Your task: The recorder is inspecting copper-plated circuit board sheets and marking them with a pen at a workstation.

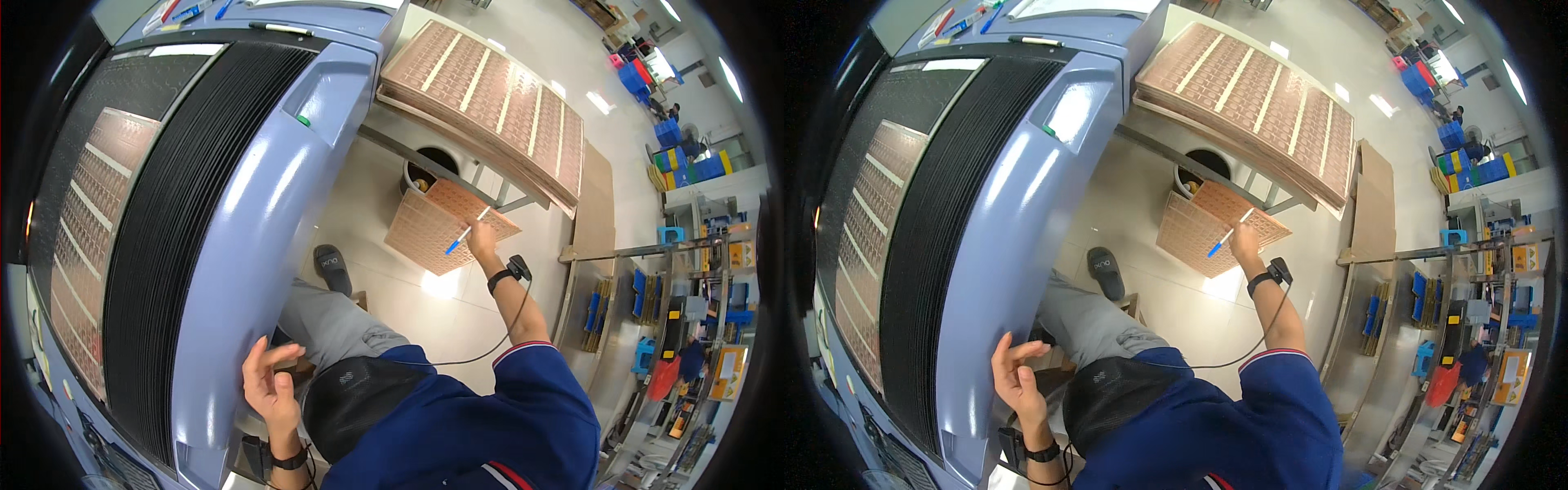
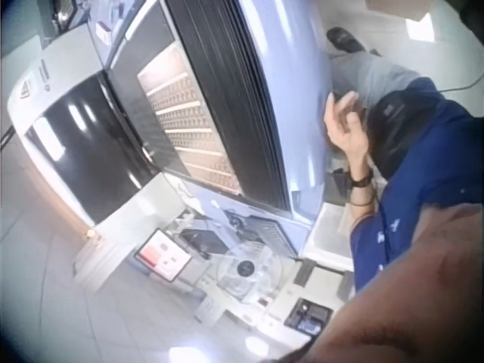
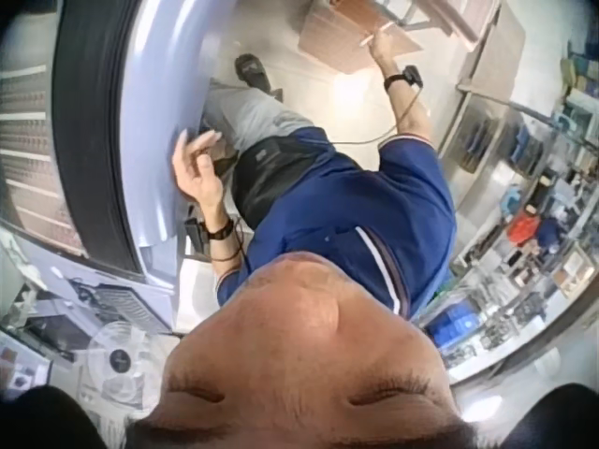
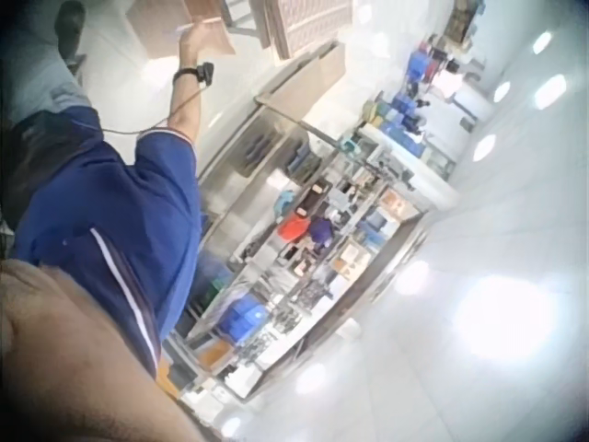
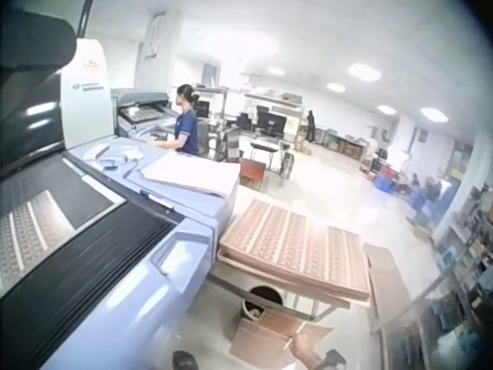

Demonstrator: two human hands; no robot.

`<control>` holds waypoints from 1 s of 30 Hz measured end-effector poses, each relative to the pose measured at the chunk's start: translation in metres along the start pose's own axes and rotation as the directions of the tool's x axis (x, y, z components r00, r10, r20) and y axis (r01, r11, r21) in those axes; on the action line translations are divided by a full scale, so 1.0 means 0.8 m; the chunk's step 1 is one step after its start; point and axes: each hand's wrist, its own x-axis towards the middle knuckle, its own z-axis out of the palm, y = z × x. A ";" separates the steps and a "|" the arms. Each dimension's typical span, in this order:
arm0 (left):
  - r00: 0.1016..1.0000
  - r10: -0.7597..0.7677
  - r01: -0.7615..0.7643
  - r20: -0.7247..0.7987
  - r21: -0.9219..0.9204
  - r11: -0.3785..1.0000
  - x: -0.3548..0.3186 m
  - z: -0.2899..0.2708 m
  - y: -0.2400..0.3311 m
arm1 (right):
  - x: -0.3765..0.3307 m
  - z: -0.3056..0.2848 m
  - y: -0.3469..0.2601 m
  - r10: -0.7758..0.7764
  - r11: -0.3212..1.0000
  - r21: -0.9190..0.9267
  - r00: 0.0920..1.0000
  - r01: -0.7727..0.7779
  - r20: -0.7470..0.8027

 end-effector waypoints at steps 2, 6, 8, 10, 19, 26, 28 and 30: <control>0.999 -0.022 0.023 -0.034 0.035 0.999 -0.007 -0.002 -0.006 | -0.001 0.027 0.025 -0.010 0.995 -0.101 0.992 0.023 0.125; 0.995 -0.067 0.081 -0.074 0.203 0.976 -0.015 -0.011 -0.005 | 0.001 0.050 0.058 0.057 0.971 -0.241 0.976 -0.004 0.211; 0.996 -0.073 0.085 -0.059 0.232 0.969 -0.012 -0.012 -0.001 | 0.010 0.054 0.070 0.102 0.956 -0.291 0.969 -0.034 0.223; 0.992 -0.112 0.124 -0.063 0.232 0.965 -0.013 -0.013 -0.001 | 0.013 0.051 0.069 0.145 0.939 -0.339 0.964 -0.063 0.224; 0.984 -0.178 0.167 0.008 0.308 0.937 -0.012 -0.008 0.024 | 0.017 0.068 0.061 0.300 0.932 -0.249 0.946 -0.263 0.124; 0.998 -0.014 -0.008 0.064 0.340 0.940 -0.022 -0.019 0.066 | -0.013 0.079 0.017 0.102 0.986 -0.114 0.976 -0.125 -0.190; 0.992 0.115 -0.080 -0.059 0.420 0.904 -0.032 -0.042 0.093 | -0.022 0.066 -0.035 0.298 0.900 0.293 0.946 -0.322 0.124; 0.958 0.185 -0.008 -0.221 0.620 0.785 -0.056 -0.094 0.114 | -0.035 0.036 -0.096 0.191 0.887 0.416 0.980 -0.200 0.063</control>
